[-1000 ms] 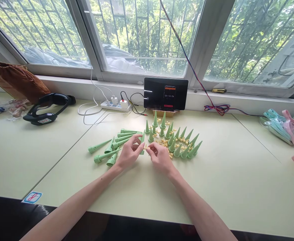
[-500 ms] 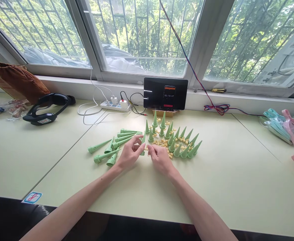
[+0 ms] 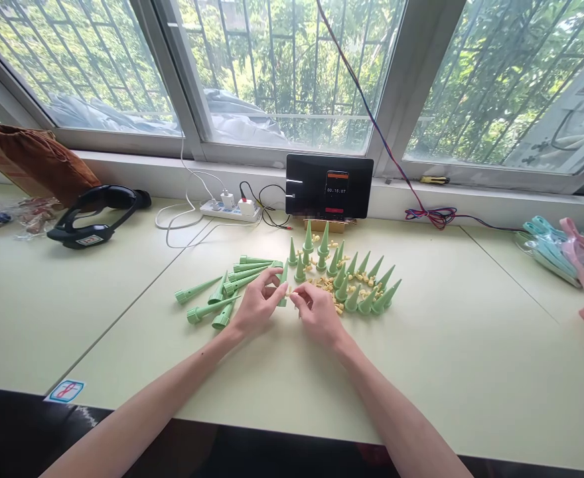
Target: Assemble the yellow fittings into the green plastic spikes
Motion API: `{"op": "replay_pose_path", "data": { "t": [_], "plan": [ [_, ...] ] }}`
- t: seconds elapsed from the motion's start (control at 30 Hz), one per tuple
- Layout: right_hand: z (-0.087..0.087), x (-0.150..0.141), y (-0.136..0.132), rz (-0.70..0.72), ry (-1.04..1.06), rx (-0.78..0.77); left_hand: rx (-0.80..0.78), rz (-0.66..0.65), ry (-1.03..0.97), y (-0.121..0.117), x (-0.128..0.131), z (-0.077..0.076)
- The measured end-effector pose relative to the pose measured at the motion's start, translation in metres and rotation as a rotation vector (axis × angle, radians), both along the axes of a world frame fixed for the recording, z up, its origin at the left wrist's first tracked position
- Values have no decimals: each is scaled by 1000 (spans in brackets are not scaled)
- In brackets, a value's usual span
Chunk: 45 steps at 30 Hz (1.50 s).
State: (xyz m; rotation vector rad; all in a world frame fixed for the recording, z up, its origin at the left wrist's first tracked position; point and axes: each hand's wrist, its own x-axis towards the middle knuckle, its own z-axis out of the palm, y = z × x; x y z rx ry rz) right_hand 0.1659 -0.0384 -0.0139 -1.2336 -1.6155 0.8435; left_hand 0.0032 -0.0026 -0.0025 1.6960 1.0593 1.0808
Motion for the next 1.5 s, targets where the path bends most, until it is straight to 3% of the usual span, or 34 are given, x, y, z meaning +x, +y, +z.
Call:
{"op": "replay_pose_path", "data": {
  "t": [0.57, 1.0, 1.23, 1.5],
  "plan": [
    [-2, 1, 0, -32, -110, 40, 3, -116, -61, -1, 0, 0],
    [3, 0, -1, -8, 40, 61, -72, 14, -71, 1, 0, 4],
    [1, 1, -1, 4, 85, 46, -185, -129, -112, 0, -1, 9],
    [3, 1, -2, -10, -4, 12, -251, -158, -130, 0, -4, 12]
  ]
}}
